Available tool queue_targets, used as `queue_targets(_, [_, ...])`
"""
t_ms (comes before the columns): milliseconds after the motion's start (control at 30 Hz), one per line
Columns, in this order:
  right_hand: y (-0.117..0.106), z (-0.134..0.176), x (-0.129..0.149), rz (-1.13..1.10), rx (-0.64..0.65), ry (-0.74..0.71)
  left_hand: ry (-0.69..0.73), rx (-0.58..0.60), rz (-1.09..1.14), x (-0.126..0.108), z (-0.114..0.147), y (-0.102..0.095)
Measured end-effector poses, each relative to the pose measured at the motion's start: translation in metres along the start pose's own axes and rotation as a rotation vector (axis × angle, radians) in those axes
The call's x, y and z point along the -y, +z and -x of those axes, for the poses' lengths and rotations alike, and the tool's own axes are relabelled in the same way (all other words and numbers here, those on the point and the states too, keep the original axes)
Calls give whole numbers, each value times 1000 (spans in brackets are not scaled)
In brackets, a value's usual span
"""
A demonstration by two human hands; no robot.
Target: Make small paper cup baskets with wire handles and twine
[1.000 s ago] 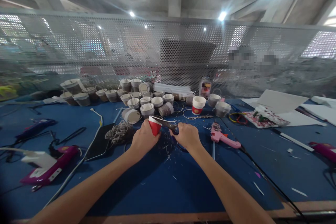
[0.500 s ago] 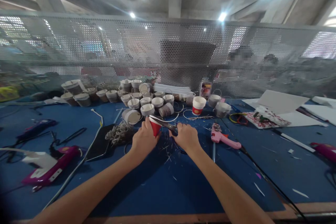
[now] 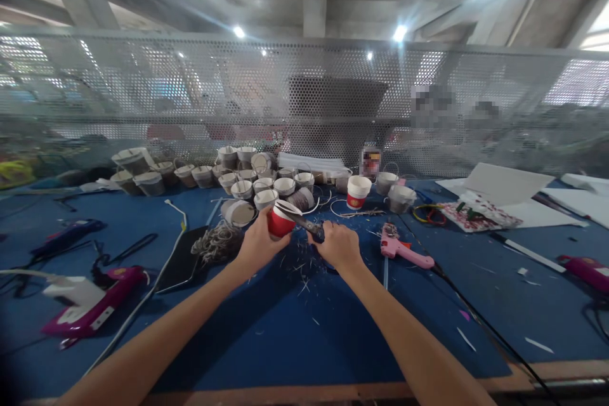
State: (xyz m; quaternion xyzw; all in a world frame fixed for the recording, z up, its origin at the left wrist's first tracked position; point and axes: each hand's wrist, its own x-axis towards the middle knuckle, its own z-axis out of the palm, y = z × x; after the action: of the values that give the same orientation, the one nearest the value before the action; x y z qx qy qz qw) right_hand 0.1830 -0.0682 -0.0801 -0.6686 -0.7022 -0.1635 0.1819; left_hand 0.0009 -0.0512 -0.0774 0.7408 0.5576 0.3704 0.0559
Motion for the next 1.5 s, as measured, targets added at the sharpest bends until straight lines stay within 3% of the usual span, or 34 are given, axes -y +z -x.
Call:
queue_targets(100, [1,-1,-3,11,-10,4,-85,118,151,7,-6,2])
queue_targets(167, [1,-1,-3,13,-20,-6,-118,135,159,8,-6,4])
queue_targets(567, [-2,1,-1,12,-29,-45,123,-44,-143,16,3,17])
queue_targets(900, [-1,0,-2,24,2,-45,144,-114,-299,16,3,18])
queue_targets(1200, [-9,2,5,17,36,-42,92,-78,-473,3,12,15])
queue_targets(1500, [-2,3,2,5,54,-43,72,-79,-488,1,13,15])
